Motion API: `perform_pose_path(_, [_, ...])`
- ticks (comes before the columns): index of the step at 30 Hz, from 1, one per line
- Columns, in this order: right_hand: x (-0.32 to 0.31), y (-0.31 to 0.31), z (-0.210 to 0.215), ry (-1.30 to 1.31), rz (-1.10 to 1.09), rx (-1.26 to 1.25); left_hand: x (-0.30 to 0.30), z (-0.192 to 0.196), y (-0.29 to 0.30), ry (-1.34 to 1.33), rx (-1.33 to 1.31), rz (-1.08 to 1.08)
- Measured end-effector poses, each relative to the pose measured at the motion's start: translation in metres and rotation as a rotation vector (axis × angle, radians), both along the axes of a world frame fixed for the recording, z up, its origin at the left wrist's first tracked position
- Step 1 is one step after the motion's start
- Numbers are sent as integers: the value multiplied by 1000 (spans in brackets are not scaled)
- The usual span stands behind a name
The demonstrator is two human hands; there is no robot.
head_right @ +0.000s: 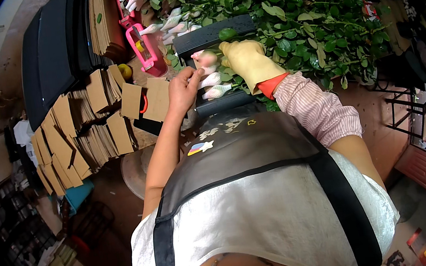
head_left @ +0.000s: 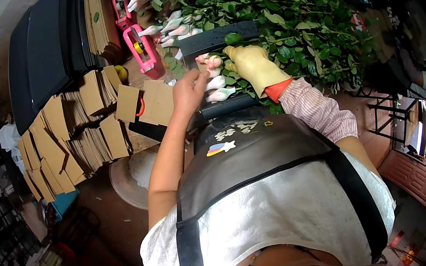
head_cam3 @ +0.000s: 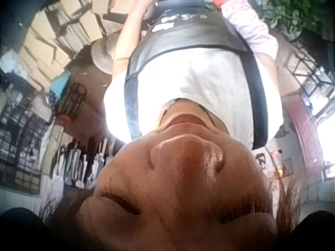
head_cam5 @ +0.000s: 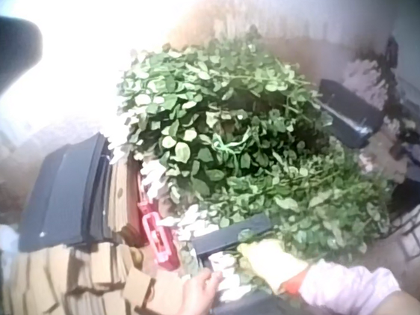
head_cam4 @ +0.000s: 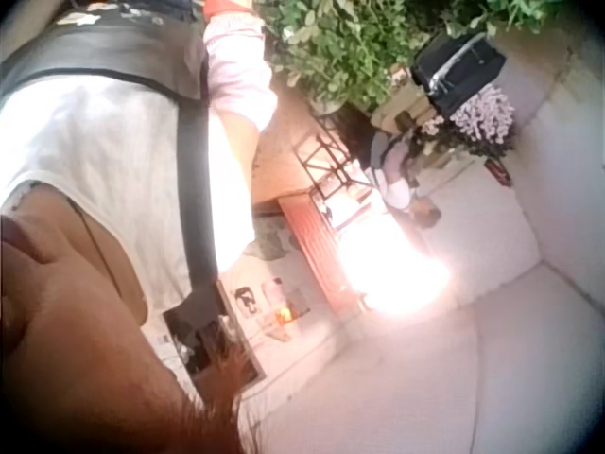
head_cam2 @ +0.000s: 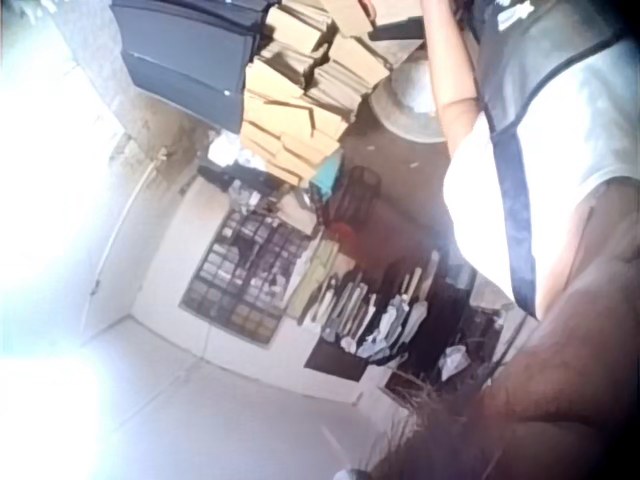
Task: The person arranges pink roses into a black box by hand and secures them with a tool while working at a table covered in green foliage.
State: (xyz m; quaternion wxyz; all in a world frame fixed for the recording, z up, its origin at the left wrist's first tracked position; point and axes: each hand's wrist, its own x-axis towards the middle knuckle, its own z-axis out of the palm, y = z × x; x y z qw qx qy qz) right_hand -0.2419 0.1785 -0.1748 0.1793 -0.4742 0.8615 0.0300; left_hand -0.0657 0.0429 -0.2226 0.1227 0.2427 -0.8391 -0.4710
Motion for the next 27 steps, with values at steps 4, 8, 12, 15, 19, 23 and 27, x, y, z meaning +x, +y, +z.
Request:
perform_pose_path(4, [3,-2,4,6,-17,-2,19,-20,-2,143,301,204])
perform_pose_path(8, [-1,6,5,-65,-21,-66,50,8,-32,330,609,429])
perform_pose_path(12, [-8,14,27,-257,36,-65,53,7,-28,-22,330,139])
perform_pose_path(15, [7,5,34,-158,45,58,25,8,1,-160,216,22])
perform_pose_path(19, [14,-3,30,-86,-30,179,27,-4,1,-78,318,-43])
perform_pose_path(23, [15,10,36,-68,-46,180,66,28,-45,-13,634,291])
perform_pose_path(27, [18,35,65,-76,37,-264,96,11,-42,-91,428,75])
